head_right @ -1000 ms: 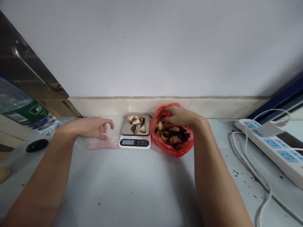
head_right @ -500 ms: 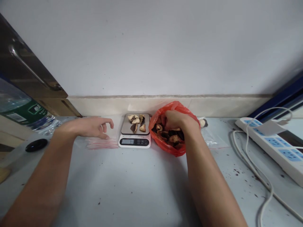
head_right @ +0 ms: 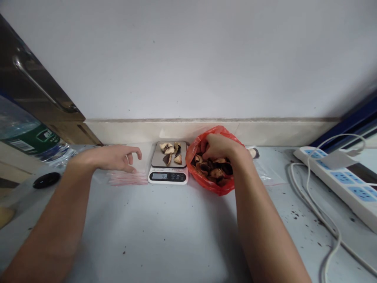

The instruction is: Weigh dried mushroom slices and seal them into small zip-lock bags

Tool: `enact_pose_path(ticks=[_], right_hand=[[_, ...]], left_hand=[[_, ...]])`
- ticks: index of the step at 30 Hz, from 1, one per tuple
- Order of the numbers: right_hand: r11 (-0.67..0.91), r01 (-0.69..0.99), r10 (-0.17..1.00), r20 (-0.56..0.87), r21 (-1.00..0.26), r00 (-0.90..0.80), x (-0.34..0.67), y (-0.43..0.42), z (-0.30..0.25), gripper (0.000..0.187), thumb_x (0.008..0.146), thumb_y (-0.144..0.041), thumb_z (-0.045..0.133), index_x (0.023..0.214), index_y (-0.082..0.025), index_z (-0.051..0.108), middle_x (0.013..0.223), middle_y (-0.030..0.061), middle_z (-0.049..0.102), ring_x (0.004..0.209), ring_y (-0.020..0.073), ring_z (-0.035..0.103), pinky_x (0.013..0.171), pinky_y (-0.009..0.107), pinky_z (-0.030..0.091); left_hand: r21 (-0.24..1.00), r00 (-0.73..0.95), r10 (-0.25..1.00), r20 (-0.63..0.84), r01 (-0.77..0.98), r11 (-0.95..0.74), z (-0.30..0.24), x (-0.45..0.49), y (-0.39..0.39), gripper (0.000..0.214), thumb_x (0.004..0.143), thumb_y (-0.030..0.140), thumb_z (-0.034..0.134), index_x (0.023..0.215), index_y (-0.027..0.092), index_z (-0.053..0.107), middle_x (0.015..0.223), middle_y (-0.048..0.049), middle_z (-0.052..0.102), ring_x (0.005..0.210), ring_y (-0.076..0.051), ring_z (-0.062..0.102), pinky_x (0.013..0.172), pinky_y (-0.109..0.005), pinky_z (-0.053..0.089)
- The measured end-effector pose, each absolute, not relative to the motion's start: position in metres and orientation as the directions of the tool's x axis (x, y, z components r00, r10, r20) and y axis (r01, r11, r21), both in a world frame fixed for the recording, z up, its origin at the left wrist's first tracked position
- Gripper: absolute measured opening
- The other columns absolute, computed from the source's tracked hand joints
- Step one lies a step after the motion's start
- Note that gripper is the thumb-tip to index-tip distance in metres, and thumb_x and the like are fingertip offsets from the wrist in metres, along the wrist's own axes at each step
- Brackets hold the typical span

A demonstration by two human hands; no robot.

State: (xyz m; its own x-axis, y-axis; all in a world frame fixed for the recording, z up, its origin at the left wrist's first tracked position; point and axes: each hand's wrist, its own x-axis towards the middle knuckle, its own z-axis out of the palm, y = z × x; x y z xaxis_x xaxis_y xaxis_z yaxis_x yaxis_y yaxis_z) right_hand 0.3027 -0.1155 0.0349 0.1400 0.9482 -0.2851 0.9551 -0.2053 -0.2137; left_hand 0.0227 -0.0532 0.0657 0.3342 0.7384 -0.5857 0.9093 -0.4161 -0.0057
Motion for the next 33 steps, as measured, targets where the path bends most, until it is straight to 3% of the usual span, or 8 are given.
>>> enact_pose_path(ticks=[6, 12, 15, 20, 24, 27, 30, 33], right_hand=[[-0.231, 0.910, 0.933, -0.345, -0.344, 0.107, 0.314, -0.123, 0.048, 0.014, 0.073, -0.015, 0.067, 0.080, -0.022, 0.077, 0.079, 0.0009, 0.076, 0.075, 0.0197, 0.069, 0.060, 0.026, 0.050], [0.025, 0.775, 0.959, -0.203, -0.632, -0.196, 0.311, -0.131, 0.064, 0.014, 0.073, -0.030, 0.069, 0.077, -0.022, 0.079, 0.083, 0.0023, 0.079, 0.077, 0.0216, 0.071, 0.070, 0.030, 0.055], [0.063, 0.710, 0.980, -0.091, -0.701, -0.177, 0.295, -0.127, 0.063, 0.014, 0.075, -0.033, 0.072, 0.079, -0.021, 0.078, 0.088, 0.0034, 0.081, 0.083, 0.0218, 0.073, 0.076, 0.030, 0.056], [0.054, 0.719, 0.997, 0.003, -0.693, -0.072, 0.262, -0.110, 0.043, 0.005, 0.084, -0.020, 0.069, 0.080, -0.018, 0.072, 0.088, 0.0071, 0.081, 0.083, 0.0200, 0.074, 0.074, 0.027, 0.053], [0.076, 0.734, 0.997, 0.045, -0.675, -0.062, 0.257, -0.106, 0.041, 0.015, 0.090, -0.026, 0.065, 0.084, -0.015, 0.073, 0.087, 0.0090, 0.080, 0.080, 0.0195, 0.072, 0.070, 0.027, 0.050], [0.008, 0.820, 0.998, 0.050, -0.573, 0.026, 0.268, -0.114, 0.053, 0.019, 0.089, -0.030, 0.063, 0.080, -0.018, 0.073, 0.078, 0.0047, 0.077, 0.074, 0.0186, 0.069, 0.064, 0.026, 0.047], [-0.107, 0.907, 0.994, -0.072, -0.408, 0.085, 0.286, -0.122, 0.061, 0.019, 0.085, -0.030, 0.064, 0.070, -0.021, 0.069, 0.070, 0.0023, 0.073, 0.066, 0.0180, 0.065, 0.058, 0.027, 0.044], [-0.233, 0.939, 0.939, -0.308, -0.251, 0.151, 0.302, -0.123, 0.056, 0.016, 0.077, -0.023, 0.065, 0.062, -0.022, 0.063, 0.066, 0.0025, 0.069, 0.062, 0.0195, 0.063, 0.053, 0.029, 0.044]], left_hand=[[0.004, 0.357, 0.732, -0.580, 0.900, -0.436, 0.065, 0.021, -0.052, 0.062, 0.079, 0.050, 0.060, 0.136, 0.026, 0.054, 0.123, -0.0096, 0.074, 0.097, -0.027, 0.071, 0.077, -0.031, 0.050], [0.022, 0.371, 0.728, -0.577, 0.898, -0.440, 0.064, 0.018, -0.050, 0.060, 0.079, 0.050, 0.060, 0.134, 0.027, 0.054, 0.121, -0.0094, 0.074, 0.098, -0.027, 0.071, 0.076, -0.032, 0.050], [0.025, 0.368, 0.730, -0.576, 0.900, -0.434, 0.063, 0.017, -0.049, 0.063, 0.077, 0.049, 0.061, 0.135, 0.027, 0.055, 0.121, -0.0094, 0.074, 0.099, -0.027, 0.071, 0.078, -0.033, 0.051], [0.027, 0.350, 0.735, -0.580, 0.911, -0.412, 0.063, 0.019, -0.049, 0.064, 0.078, 0.051, 0.061, 0.137, 0.028, 0.054, 0.123, -0.0094, 0.073, 0.098, -0.027, 0.071, 0.079, -0.033, 0.051], [0.033, 0.347, 0.732, -0.587, 0.913, -0.406, 0.063, 0.017, -0.048, 0.065, 0.076, 0.050, 0.062, 0.137, 0.027, 0.054, 0.123, -0.0099, 0.072, 0.098, -0.028, 0.071, 0.078, -0.033, 0.051], [0.025, 0.333, 0.735, -0.591, 0.918, -0.396, 0.064, 0.014, -0.047, 0.065, 0.074, 0.046, 0.062, 0.136, 0.026, 0.054, 0.126, -0.0107, 0.071, 0.100, -0.027, 0.070, 0.080, -0.033, 0.051], [0.031, 0.335, 0.732, -0.594, 0.918, -0.395, 0.064, 0.012, -0.047, 0.067, 0.073, 0.045, 0.063, 0.136, 0.025, 0.054, 0.127, -0.0115, 0.070, 0.102, -0.028, 0.070, 0.081, -0.033, 0.052], [0.039, 0.351, 0.731, -0.585, 0.913, -0.407, 0.063, 0.012, -0.046, 0.068, 0.072, 0.048, 0.063, 0.135, 0.026, 0.056, 0.124, -0.0111, 0.072, 0.102, -0.029, 0.071, 0.081, -0.035, 0.052]])
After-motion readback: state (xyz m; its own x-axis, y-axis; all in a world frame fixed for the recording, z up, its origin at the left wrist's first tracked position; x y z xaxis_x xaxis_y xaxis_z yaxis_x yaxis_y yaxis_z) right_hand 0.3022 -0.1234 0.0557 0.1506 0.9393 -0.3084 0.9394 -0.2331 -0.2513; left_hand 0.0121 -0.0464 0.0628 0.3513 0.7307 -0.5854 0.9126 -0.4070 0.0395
